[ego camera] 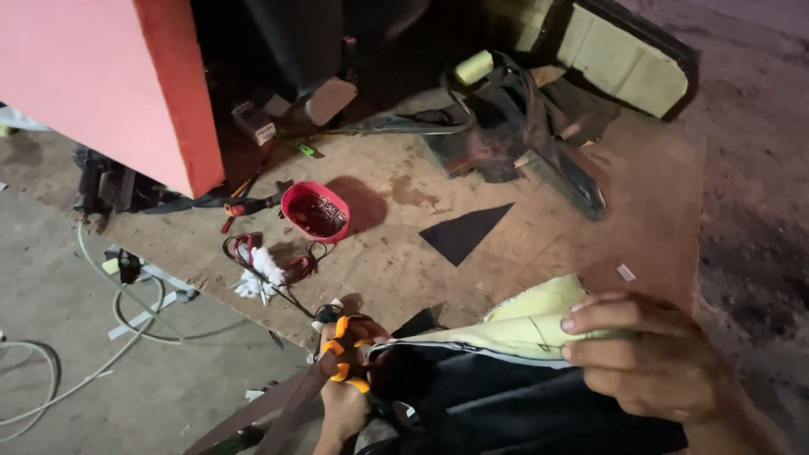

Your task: Trimming excess black synthetic material from a foam seat cushion using scissors at an upholstery station.

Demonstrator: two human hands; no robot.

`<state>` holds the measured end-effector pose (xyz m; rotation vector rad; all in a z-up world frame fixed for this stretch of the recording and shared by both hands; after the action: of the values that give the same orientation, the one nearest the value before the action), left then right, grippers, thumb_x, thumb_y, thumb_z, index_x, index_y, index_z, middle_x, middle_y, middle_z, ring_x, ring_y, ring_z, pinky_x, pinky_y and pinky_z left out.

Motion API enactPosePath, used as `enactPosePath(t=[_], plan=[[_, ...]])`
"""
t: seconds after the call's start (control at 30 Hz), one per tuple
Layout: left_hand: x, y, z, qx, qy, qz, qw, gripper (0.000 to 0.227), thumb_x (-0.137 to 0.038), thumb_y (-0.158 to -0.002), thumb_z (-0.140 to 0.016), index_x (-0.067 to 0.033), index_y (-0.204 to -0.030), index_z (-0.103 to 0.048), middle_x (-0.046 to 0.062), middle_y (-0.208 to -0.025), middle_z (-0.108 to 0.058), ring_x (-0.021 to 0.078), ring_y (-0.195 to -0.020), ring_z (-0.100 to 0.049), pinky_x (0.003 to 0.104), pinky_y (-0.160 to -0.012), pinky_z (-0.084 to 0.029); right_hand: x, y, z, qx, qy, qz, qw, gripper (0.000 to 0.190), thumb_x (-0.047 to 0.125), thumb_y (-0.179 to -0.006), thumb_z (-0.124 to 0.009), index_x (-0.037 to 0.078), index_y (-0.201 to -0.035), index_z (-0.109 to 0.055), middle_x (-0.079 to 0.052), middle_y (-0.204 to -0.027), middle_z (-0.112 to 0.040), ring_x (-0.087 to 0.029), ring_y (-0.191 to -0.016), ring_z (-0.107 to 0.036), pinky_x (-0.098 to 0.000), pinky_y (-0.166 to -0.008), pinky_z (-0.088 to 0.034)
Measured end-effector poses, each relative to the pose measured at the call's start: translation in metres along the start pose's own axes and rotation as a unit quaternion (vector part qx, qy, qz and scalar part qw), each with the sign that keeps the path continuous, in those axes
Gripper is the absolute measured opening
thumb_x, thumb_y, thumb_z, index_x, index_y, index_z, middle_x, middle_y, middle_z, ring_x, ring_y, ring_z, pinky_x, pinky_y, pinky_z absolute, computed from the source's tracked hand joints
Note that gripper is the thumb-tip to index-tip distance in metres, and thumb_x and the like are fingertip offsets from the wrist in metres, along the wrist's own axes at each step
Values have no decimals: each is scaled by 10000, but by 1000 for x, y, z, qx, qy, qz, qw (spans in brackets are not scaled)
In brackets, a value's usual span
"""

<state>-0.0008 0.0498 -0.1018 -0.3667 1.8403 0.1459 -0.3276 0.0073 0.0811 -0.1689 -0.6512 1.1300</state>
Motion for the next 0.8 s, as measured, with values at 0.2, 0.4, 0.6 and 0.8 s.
enactPosePath(t=[0.2,0.4,0.6,0.8], plan=[[-15,2,1,58,-73,9,996,104,-146,-921,-727,-60,-956,-680,60,-968,-704,176,-904,-679,306,-833,-539,-24,-16,-7,-118,38,-165,978,262,190,-899,-720,135,-1155,-704,-68,-1140,-803,-231,-1088,-801,-331,-964,-655],[19,15,24,-8,-24,160,987,164,-26,-891,-782,-23,-1019,-679,106,-925,-765,156,-757,-635,289,-678,-504,-45,-54,-8,-99,-98,-394,909,491,264,-855,-720,113,-1320,-683,-46,-1355,-725,-178,-1247,-664,-333,-1110,-465],[-10,18,32,26,-52,173,983,238,-43,-863,-800,-20,-1046,-650,141,-903,-783,189,-753,-683,292,-691,-529,-46,-75,-19,-60,-175,-413,892,313,202,-870,-732,73,-1153,-769,-37,-1195,-767,-173,-1211,-707,-306,-1090,-481],[-38,25,41,99,-73,152,981,388,-166,-803,-793,-24,-1134,-650,108,-975,-728,196,-844,-662,326,-735,-518,-46,-102,-28,-21,-211,-330,920,261,232,-923,-668,61,-1101,-751,-35,-1118,-754,-174,-1146,-704,-319,-1073,-489]])
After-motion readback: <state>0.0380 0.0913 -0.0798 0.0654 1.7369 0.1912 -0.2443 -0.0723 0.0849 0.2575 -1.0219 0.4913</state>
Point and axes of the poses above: each hand's wrist, its own y-axis away from the middle knuckle, its own z-axis out of the back of the hand, x = y × z, the point moved 4 cm from there along -y, towards the middle knuckle
